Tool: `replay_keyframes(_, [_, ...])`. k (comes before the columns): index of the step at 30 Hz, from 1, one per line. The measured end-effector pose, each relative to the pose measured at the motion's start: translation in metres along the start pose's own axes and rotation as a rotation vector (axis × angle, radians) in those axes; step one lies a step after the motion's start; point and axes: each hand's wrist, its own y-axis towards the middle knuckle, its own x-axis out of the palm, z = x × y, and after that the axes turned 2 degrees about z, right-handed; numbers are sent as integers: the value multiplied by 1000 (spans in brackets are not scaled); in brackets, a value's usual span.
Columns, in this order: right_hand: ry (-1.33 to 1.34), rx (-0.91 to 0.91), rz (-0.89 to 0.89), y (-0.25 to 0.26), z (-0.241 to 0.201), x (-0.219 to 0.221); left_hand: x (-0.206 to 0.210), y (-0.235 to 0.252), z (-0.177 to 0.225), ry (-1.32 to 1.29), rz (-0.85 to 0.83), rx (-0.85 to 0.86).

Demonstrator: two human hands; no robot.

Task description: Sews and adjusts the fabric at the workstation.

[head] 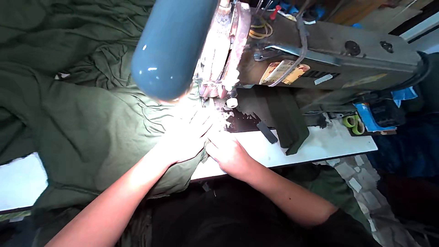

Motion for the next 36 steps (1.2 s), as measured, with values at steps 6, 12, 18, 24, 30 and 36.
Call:
replay_keyframes(6, [-3,-9,-2,1,2,2,13,-5,-11,-163,330,128])
replay_keyframes(12, [-35,-2,-3,9,10,4,14,1,-16,-139,280,81])
replay_keyframes(18, [2,31,-25,23,23,5,8,16,-24,-109,296,65])
replay_keyframes(24, [48,31,31,35,42,10,7,29,-33,-93,288,36])
replay_keyframes(30, [110,92,40,36,40,9,-13,4,8,-169,269,-215])
replay_keyframes(36, [252,294,88,42,36,4,-5,-54,119,-208,133,-468])
